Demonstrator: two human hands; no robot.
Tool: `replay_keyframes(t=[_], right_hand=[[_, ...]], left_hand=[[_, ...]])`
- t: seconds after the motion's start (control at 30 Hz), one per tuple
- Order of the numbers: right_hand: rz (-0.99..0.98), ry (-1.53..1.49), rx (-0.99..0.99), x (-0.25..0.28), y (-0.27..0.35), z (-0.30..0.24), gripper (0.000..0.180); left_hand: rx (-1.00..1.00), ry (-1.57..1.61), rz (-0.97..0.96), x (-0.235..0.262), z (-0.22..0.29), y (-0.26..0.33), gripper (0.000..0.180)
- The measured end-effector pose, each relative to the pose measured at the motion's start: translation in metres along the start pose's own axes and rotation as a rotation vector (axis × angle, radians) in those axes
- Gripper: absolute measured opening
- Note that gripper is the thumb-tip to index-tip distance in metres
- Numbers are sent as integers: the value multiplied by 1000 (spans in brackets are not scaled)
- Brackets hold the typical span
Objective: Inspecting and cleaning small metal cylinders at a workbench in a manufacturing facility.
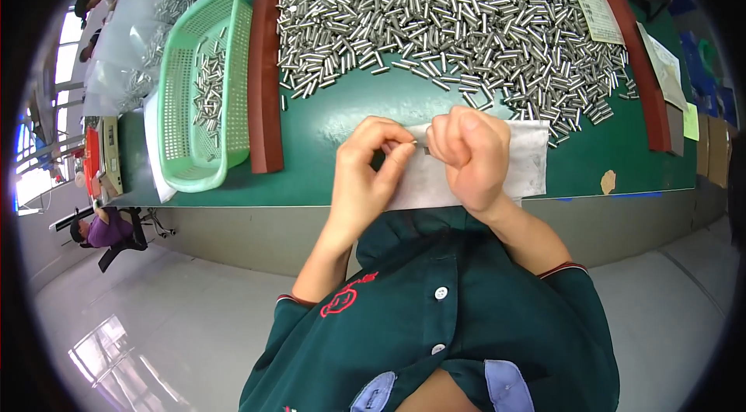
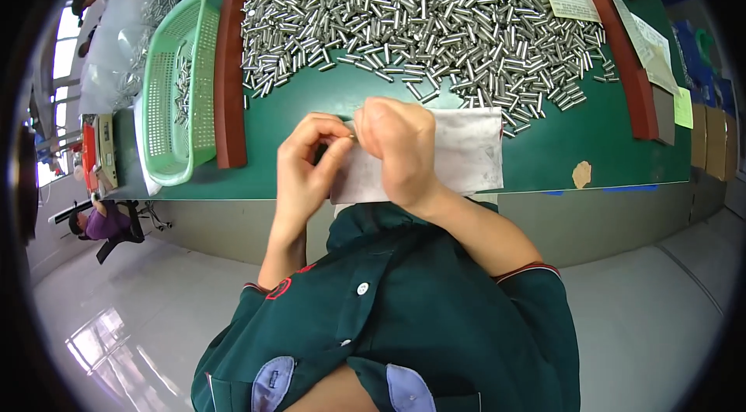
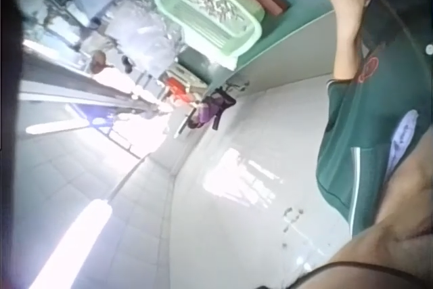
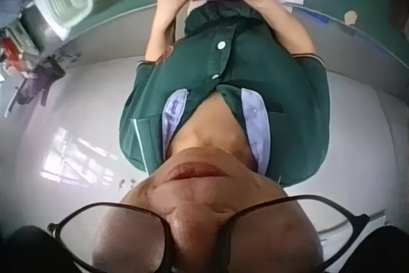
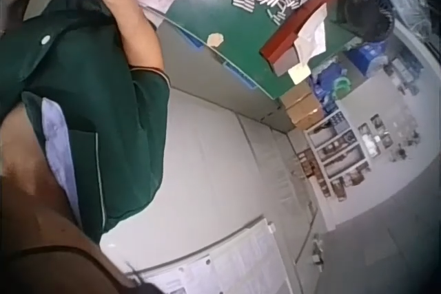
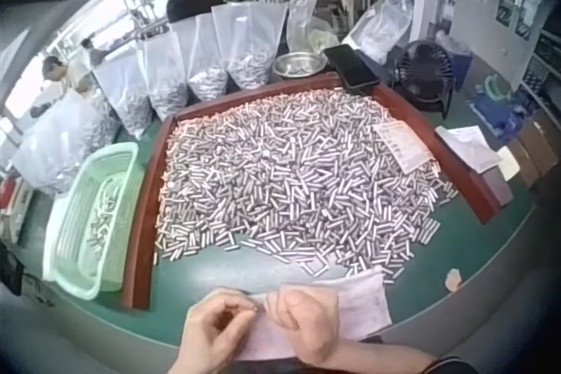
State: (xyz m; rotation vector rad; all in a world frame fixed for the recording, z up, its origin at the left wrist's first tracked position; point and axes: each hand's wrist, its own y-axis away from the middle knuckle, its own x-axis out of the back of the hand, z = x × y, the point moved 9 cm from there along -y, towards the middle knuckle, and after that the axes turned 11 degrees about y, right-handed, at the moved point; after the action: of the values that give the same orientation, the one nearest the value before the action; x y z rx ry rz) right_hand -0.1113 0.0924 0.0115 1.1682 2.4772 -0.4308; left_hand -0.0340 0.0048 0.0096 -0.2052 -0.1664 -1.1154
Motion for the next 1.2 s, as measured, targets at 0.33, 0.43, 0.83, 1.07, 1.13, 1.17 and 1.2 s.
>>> replay_keyframes(t=[0.33,0.43,0.83,1.07,1.13,1.17,1.2], right_hand=[[-34,-143,-117,1,-4,3,34],[-30,-151,-130,2,-6,4,34],[-46,-154,-120,2,-1,6,34],[-62,-85,-61,3,-4,3,36],[-56,-89,-67,2,-4,4,37],[-52,-92,-74,2,-5,4,37],[-51,-92,-73,2,-5,3,37]], left_hand=[[458,972,-25,-4,-36,2,21],[478,1007,-28,-7,-39,2,23],[428,983,87,5,-31,-11,20],[-1,-427,116,31,2,-61,15],[-91,-576,113,23,5,-67,18],[-98,-606,95,19,5,-68,19],[-99,-606,94,19,4,-68,19]])
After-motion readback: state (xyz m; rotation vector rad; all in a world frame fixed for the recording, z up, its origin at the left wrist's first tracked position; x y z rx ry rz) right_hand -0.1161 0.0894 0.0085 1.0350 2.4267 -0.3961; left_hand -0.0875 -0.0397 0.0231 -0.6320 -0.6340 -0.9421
